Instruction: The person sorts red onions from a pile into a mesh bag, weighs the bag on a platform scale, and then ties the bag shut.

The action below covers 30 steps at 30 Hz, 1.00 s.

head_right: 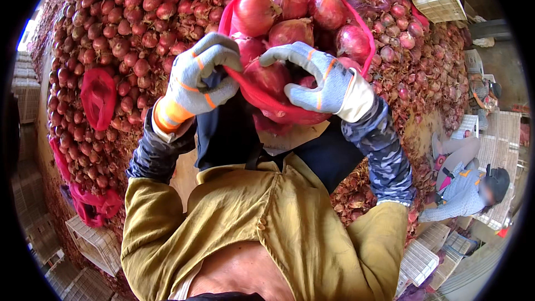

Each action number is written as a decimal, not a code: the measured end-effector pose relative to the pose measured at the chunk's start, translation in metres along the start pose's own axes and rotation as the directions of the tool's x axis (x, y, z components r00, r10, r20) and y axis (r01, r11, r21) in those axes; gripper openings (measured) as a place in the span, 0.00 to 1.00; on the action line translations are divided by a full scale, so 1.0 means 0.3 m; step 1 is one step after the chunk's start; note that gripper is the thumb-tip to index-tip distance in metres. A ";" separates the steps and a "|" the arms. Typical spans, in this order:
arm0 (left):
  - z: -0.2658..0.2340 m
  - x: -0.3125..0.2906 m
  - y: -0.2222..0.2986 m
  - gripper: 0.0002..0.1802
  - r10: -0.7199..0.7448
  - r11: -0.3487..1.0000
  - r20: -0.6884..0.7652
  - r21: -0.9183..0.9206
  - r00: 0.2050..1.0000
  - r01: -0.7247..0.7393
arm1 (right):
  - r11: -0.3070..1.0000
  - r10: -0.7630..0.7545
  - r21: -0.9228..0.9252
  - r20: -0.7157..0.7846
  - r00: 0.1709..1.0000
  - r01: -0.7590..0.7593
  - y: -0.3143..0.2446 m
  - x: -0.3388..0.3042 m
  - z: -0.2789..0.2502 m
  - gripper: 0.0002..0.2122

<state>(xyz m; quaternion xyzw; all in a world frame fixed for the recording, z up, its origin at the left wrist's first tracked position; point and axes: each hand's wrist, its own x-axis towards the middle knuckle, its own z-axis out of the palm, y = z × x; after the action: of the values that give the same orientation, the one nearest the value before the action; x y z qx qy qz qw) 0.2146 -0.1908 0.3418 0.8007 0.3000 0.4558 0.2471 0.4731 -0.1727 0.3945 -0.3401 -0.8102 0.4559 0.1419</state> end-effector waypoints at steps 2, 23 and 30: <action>-0.009 0.008 -0.024 0.15 0.004 0.998 -0.017 -0.065 1.000 -0.005 | 0.999 -0.004 -0.036 0.050 0.999 0.006 0.004 0.015 -0.008 0.30; -0.243 -1.461 -1.155 0.62 -0.730 -0.356 -0.624 -0.002 -0.280 0.934 | 0.975 0.189 0.162 -0.242 0.952 -0.152 0.041 0.028 0.152 0.21; -0.292 -0.838 -0.884 0.33 -0.747 0.623 -0.607 -0.499 0.269 0.603 | 0.985 0.010 -0.168 -0.157 0.988 -0.036 0.006 0.100 0.082 0.19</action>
<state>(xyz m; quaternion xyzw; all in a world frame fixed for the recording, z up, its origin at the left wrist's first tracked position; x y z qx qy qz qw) -0.0315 -0.1726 0.0586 0.2903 0.6464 0.6243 0.3288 0.4387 -0.1675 0.3773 -0.3948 -0.8285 0.3588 0.1699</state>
